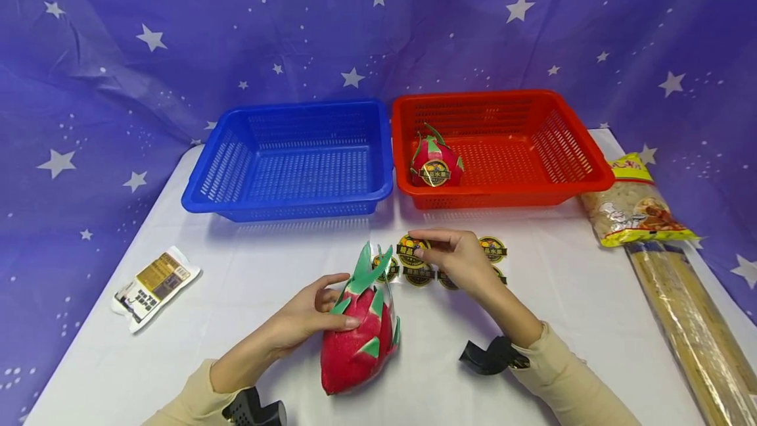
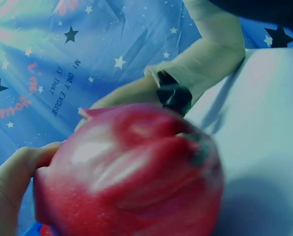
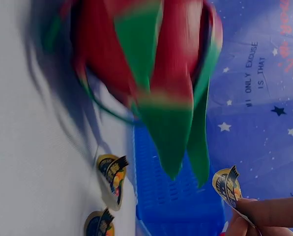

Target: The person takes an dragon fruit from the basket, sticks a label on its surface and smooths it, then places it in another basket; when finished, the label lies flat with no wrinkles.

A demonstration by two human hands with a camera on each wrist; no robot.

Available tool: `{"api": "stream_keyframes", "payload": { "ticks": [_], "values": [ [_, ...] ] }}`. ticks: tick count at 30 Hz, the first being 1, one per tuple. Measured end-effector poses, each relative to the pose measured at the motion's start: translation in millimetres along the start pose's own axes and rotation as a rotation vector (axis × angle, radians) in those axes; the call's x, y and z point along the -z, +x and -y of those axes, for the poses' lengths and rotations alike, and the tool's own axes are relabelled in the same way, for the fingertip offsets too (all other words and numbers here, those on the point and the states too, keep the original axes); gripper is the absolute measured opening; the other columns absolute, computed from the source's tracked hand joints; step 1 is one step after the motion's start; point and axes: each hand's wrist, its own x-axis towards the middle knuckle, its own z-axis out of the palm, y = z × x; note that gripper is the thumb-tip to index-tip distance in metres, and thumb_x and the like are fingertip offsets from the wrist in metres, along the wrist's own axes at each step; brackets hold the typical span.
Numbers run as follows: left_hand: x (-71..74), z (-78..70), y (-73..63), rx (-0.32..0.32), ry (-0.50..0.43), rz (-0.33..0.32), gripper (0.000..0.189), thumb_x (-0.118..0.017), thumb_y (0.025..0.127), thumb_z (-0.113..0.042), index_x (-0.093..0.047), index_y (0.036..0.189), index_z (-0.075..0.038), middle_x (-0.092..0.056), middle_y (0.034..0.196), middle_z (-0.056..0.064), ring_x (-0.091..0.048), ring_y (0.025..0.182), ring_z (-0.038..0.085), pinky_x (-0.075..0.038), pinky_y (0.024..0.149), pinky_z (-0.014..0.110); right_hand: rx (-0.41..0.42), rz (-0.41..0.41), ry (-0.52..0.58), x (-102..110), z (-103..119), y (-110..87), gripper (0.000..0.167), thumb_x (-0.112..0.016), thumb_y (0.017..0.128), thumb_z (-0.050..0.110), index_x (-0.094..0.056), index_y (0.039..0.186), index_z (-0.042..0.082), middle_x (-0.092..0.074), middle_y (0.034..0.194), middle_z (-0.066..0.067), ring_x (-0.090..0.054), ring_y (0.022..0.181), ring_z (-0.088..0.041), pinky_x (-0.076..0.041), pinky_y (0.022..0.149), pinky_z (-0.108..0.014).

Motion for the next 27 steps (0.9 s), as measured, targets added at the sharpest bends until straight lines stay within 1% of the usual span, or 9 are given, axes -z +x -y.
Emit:
{"api": "stream_keyframes", "payload": {
  "ticks": [3,8,10,12,15,17,21,24,27],
  "values": [
    [1.5,-5.4,11.2,-0.022,0.013,-0.088,0.083,-0.077,0.07,-0.023,-0.03,0.137,-0.006,-0.055,0.109,0.015,-0.057,0.092,0.018,-0.049,0.081,0.03,0.011,-0.012,-0.002,2,5,-3.4,0.038,-0.069,0.079,0.021,-0.064,0.114,0.009,-0.064,0.114,-0.008,-0.06,0.088,0.002,-0.05,0.074,-0.021],
    [-0.9,-13.7,29.1,-0.039,-0.006,-0.221,0.08,-0.077,0.068,-0.026,-0.036,0.134,-0.009,-0.054,0.111,0.017,-0.056,0.094,0.021,-0.049,0.079,0.03,0.029,-0.014,0.044,3,15,-12.7,0.039,-0.07,0.078,0.022,-0.063,0.114,0.007,-0.067,0.105,0.007,-0.062,0.092,-0.002,-0.049,0.076,-0.018],
    [-3.0,-17.1,34.7,-0.04,-0.015,-0.262,0.08,-0.077,0.068,-0.028,-0.036,0.134,-0.01,-0.054,0.112,0.016,-0.057,0.094,0.022,-0.049,0.079,0.03,0.038,-0.002,0.069,3,20,-17.5,0.038,-0.07,0.078,0.019,-0.063,0.113,0.005,-0.067,0.102,0.012,-0.063,0.09,-0.004,-0.05,0.074,-0.019],
    [-5.2,-20.2,38.8,-0.037,-0.019,-0.289,0.081,-0.077,0.068,-0.029,-0.036,0.135,-0.011,-0.053,0.111,0.016,-0.058,0.093,0.022,-0.049,0.08,0.031,0.055,0.013,0.081,1,23,-22.6,0.037,-0.07,0.078,0.017,-0.063,0.112,0.005,-0.066,0.1,0.013,-0.062,0.083,-0.004,-0.05,0.066,-0.02],
    [-8.7,-23.9,41.8,-0.026,-0.015,-0.313,0.083,-0.077,0.068,-0.032,-0.033,0.136,-0.011,-0.052,0.112,0.016,-0.058,0.092,0.022,-0.049,0.081,0.033,0.099,0.051,0.097,-6,28,-30.9,0.034,-0.07,0.078,0.014,-0.065,0.11,0.005,-0.065,0.102,0.009,-0.062,0.081,-0.006,-0.051,0.065,-0.022],
    [-11.4,-25.5,42.8,-0.02,-0.01,-0.318,0.085,-0.077,0.067,-0.033,-0.032,0.136,-0.01,-0.052,0.112,0.015,-0.058,0.093,0.021,-0.048,0.083,0.034,0.158,0.066,0.069,-13,29,-35.8,0.03,-0.07,0.078,0.014,-0.066,0.108,0.008,-0.065,0.103,0.004,-0.062,0.083,-0.006,-0.051,0.065,-0.022],
    [-17.0,-27.5,43.5,-0.025,-0.006,-0.323,0.087,-0.078,0.067,-0.035,-0.031,0.136,-0.01,-0.051,0.113,0.016,-0.058,0.094,0.021,-0.048,0.084,0.034,0.322,0.074,0.028,-31,27,-43.1,0.025,-0.068,0.079,0.01,-0.068,0.104,0.01,-0.066,0.104,-0.004,-0.06,0.098,-0.006,-0.051,0.077,-0.02],
    [-21.0,-28.5,43.8,-0.037,-0.011,-0.331,0.089,-0.078,0.066,-0.033,-0.029,0.136,-0.01,-0.05,0.114,0.017,-0.057,0.095,0.021,-0.049,0.081,0.032,0.468,0.038,-0.043,-44,24,-45.5,0.023,-0.068,0.078,0.007,-0.069,0.101,0.01,-0.068,0.1,-0.002,-0.059,0.093,-0.005,-0.049,0.076,-0.017],
    [-24.7,-28.9,44.3,-0.05,-0.015,-0.337,0.09,-0.078,0.066,-0.032,-0.027,0.137,-0.009,-0.049,0.114,0.018,-0.056,0.096,0.022,-0.049,0.08,0.031,0.589,-0.01,-0.131,-53,20,-46.9,0.023,-0.07,0.077,0.005,-0.07,0.099,0.011,-0.069,0.096,-0.001,-0.058,0.081,-0.005,-0.048,0.066,-0.017]
  ]
}}
